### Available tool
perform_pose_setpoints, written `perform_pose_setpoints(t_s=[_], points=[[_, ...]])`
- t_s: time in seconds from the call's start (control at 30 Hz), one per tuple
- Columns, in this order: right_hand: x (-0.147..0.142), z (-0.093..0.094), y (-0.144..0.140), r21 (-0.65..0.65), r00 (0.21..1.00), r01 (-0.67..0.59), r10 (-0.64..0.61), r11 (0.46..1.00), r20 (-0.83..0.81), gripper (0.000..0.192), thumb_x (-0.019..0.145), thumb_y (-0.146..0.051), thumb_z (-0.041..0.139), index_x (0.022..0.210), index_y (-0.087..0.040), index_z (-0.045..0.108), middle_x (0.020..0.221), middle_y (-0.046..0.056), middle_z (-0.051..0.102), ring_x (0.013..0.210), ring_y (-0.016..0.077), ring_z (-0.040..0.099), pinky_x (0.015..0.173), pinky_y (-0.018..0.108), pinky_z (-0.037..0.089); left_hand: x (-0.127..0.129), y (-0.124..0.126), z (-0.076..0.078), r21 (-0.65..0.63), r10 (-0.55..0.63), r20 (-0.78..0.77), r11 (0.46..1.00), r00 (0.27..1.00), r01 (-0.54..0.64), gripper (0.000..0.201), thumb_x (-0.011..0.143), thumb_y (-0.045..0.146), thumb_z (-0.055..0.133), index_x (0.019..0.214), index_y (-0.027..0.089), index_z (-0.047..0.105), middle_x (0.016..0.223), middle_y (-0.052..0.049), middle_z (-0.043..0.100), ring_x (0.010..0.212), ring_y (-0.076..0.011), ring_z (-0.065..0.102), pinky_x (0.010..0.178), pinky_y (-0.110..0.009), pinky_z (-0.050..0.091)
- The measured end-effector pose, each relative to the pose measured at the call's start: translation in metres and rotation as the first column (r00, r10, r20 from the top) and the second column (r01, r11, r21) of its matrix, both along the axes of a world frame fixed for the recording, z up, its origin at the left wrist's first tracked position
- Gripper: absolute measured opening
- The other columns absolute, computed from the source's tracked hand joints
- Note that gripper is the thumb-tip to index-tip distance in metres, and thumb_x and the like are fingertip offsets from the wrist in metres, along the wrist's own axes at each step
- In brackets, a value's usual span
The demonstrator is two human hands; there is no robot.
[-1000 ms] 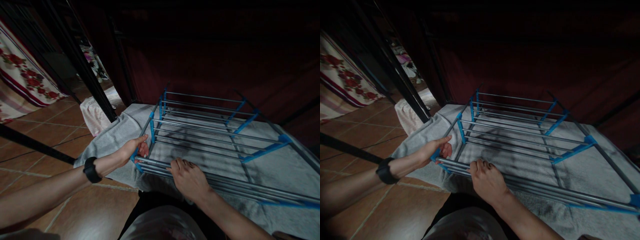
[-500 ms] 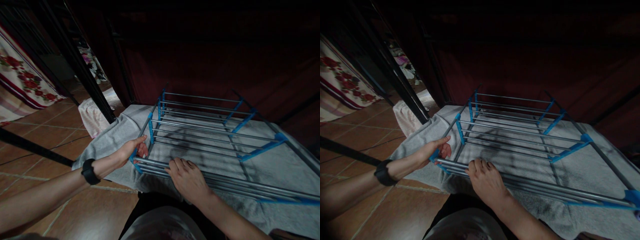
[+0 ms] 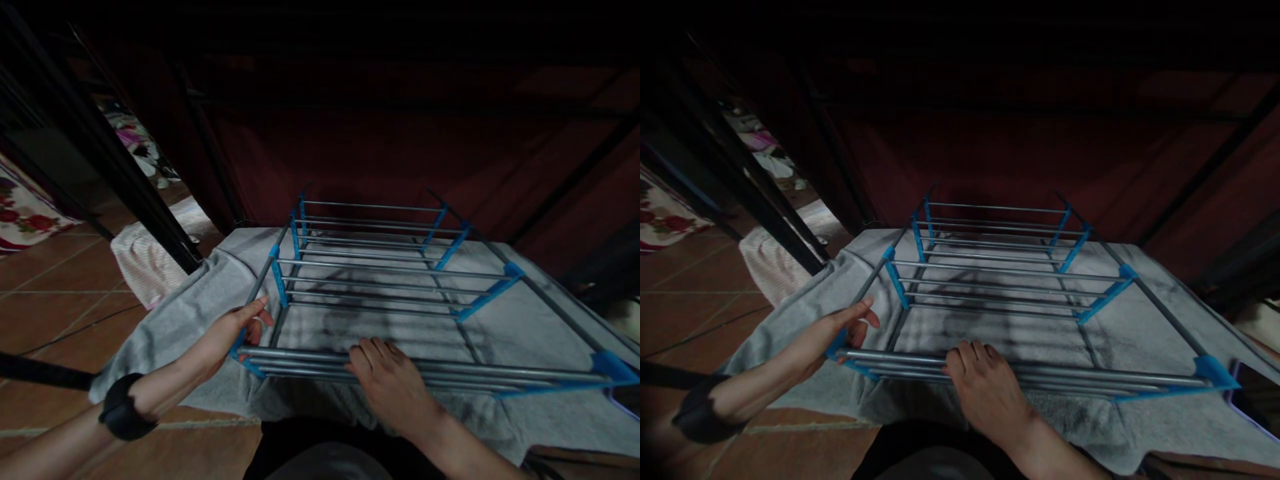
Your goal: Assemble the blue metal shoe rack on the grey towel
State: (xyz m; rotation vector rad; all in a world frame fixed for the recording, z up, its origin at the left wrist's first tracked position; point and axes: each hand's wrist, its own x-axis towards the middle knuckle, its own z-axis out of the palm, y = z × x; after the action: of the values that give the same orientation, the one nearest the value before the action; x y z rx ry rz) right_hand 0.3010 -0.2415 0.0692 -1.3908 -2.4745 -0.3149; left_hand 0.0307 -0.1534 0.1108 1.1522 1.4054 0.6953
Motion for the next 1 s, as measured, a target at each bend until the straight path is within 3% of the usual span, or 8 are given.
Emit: perform_pose_setpoints(t_s=[0.6,0.67,0.77,0.87,1.0], points=[[0.000,0.005,0.002,-0.068,0.999,0.009,-0.012,0.998,-0.053,0.007,0.094,-0.025,0.050,0.088,-0.022,0.049,0.085,0.000,0.059,0.076,0.0170,0.057,0.064,0.031,0.041,-0.001,0.002,-0.002,-0.006,0.010,-0.061,1.000,0.998,-0.010,0.046,0.077,0.062,0.055,0.073,0.017,0.063,0.046,0.003,0.045,0.041,-0.0122,0.039,0.037,-0.022,0.030],[-0.002,0.007,0.000,-0.052,0.998,0.014,-0.017,0.999,-0.057,0.008,0.094,-0.028,0.051,0.093,-0.021,0.052,0.087,0.001,0.061,0.080,0.0169,0.058,0.068,0.031,0.042,-0.001,0.002,-0.001,-0.041,0.035,-0.031,0.999,0.999,-0.036,0.045,0.077,0.062,0.055,0.073,0.018,0.063,0.046,0.003,0.046,0.042,-0.0122,0.040,0.038,-0.022,0.031],[0.000,0.017,-0.005,-0.015,0.997,0.018,-0.019,1.000,-0.070,0.028,0.094,-0.036,0.052,0.115,-0.018,0.054,0.100,0.005,0.063,0.092,0.0182,0.058,0.085,0.034,0.043,-0.006,0.004,-0.001,-0.120,0.044,0.048,0.992,0.998,-0.038,0.044,0.077,0.062,0.056,0.077,0.019,0.067,0.048,0.003,0.049,0.043,-0.0124,0.041,0.040,-0.023,0.033],[0.022,0.036,-0.008,0.018,0.991,0.067,-0.064,0.998,-0.117,0.038,0.095,-0.039,0.048,0.127,-0.019,0.051,0.112,0.008,0.063,0.102,0.0196,0.057,0.097,0.038,0.039,-0.013,0.008,-0.002,-0.171,0.028,0.078,0.985,0.997,-0.014,0.044,0.077,0.063,0.055,0.076,0.021,0.069,0.049,0.002,0.049,0.044,-0.0120,0.040,0.040,-0.024,0.031],[0.096,0.061,0.002,0.092,0.957,0.255,-0.238,0.963,-0.163,0.035,0.098,-0.034,0.040,0.125,-0.018,0.054,0.118,0.011,0.061,0.110,0.0232,0.055,0.096,0.041,0.041,-0.018,0.013,-0.005,-0.172,0.000,0.069,0.985,0.998,0.012,0.042,0.077,0.063,0.055,0.076,0.024,0.071,0.049,0.002,0.048,0.043,-0.0119,0.038,0.041,-0.026,0.031]])
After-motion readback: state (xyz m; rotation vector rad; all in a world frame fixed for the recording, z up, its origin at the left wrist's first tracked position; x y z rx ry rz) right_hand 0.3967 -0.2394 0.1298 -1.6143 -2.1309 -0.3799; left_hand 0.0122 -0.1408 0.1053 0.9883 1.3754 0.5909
